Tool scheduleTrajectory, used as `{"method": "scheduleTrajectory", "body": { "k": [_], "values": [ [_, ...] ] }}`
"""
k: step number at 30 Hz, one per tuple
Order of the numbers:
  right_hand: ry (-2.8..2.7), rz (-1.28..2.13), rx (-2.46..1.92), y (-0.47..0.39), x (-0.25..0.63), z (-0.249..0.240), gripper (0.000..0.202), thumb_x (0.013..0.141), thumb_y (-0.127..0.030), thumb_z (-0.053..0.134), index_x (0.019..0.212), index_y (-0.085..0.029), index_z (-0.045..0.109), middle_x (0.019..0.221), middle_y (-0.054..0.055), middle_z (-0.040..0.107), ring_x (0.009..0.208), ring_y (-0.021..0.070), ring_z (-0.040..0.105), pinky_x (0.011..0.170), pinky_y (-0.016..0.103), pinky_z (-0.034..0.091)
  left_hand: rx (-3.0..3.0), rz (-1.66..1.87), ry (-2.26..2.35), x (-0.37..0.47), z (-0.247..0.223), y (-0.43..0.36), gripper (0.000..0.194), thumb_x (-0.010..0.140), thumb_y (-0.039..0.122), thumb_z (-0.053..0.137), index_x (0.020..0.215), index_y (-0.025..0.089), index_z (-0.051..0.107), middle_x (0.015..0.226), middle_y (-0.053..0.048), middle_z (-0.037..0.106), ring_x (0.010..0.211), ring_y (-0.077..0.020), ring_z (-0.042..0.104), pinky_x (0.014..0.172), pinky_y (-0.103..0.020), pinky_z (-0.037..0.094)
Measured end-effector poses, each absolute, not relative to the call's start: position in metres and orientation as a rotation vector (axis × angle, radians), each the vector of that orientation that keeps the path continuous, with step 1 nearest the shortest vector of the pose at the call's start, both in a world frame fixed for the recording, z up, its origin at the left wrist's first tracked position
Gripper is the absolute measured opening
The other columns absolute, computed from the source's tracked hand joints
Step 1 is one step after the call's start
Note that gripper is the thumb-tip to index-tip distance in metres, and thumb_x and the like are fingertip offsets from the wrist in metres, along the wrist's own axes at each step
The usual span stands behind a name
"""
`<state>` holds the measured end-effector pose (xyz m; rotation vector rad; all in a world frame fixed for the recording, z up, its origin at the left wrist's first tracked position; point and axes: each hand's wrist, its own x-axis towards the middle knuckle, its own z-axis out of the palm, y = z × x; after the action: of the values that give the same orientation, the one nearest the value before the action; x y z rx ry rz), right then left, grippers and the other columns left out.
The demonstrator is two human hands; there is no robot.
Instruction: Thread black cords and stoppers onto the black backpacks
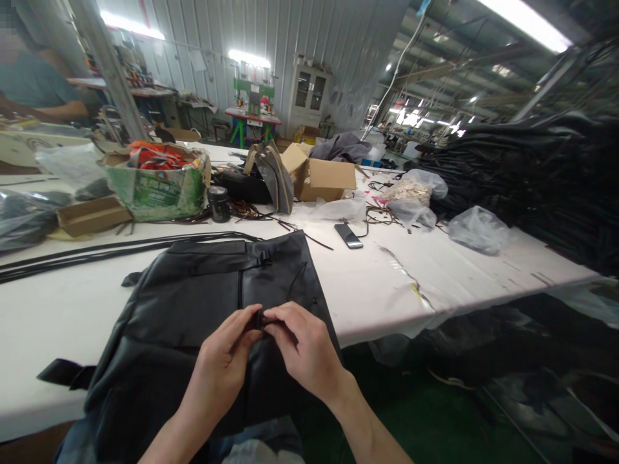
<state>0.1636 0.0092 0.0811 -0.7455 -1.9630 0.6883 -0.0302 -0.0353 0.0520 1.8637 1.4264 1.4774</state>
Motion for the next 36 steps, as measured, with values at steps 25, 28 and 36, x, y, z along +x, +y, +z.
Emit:
{"method": "scheduleTrajectory", "body": {
  "k": [25, 28, 36],
  "values": [
    [-2.198, 0.494, -0.902, 0.003, 0.155, 0.080, 0.014, 0.112, -0.016, 0.048, 0.105, -0.020, 0.060, 0.098, 0.007, 0.064, 0.091, 0.0238, 0.063, 0.081, 0.039, 0.047, 2.045, 1.549, 1.505, -0.025, 0.034, -0.037, 0.034, 0.109, 0.010, 0.060, 0.139, 0.018, 0.073, 0.127, -0.008, 0.080, 0.112, -0.0166, 0.082, 0.100, -0.021, 0.066],
    [-2.258, 0.433, -0.920, 0.005, 0.155, 0.079, 0.016, 0.113, -0.017, 0.047, 0.105, -0.020, 0.060, 0.096, 0.007, 0.064, 0.090, 0.0238, 0.062, 0.080, 0.039, 0.046, 2.062, 1.548, 1.520, -0.025, 0.030, -0.036, 0.034, 0.108, 0.010, 0.060, 0.139, 0.017, 0.073, 0.128, -0.009, 0.080, 0.113, -0.0174, 0.082, 0.102, -0.022, 0.066],
    [-2.173, 0.415, -0.892, 0.010, 0.152, 0.073, 0.026, 0.120, -0.026, 0.050, 0.101, -0.020, 0.067, 0.091, 0.005, 0.071, 0.084, 0.0209, 0.065, 0.077, 0.039, 0.045, 2.074, 1.508, 1.546, -0.028, 0.028, -0.035, 0.037, 0.108, 0.010, 0.059, 0.142, 0.018, 0.072, 0.130, -0.010, 0.080, 0.114, -0.0211, 0.082, 0.101, -0.028, 0.068]
  ]
}}
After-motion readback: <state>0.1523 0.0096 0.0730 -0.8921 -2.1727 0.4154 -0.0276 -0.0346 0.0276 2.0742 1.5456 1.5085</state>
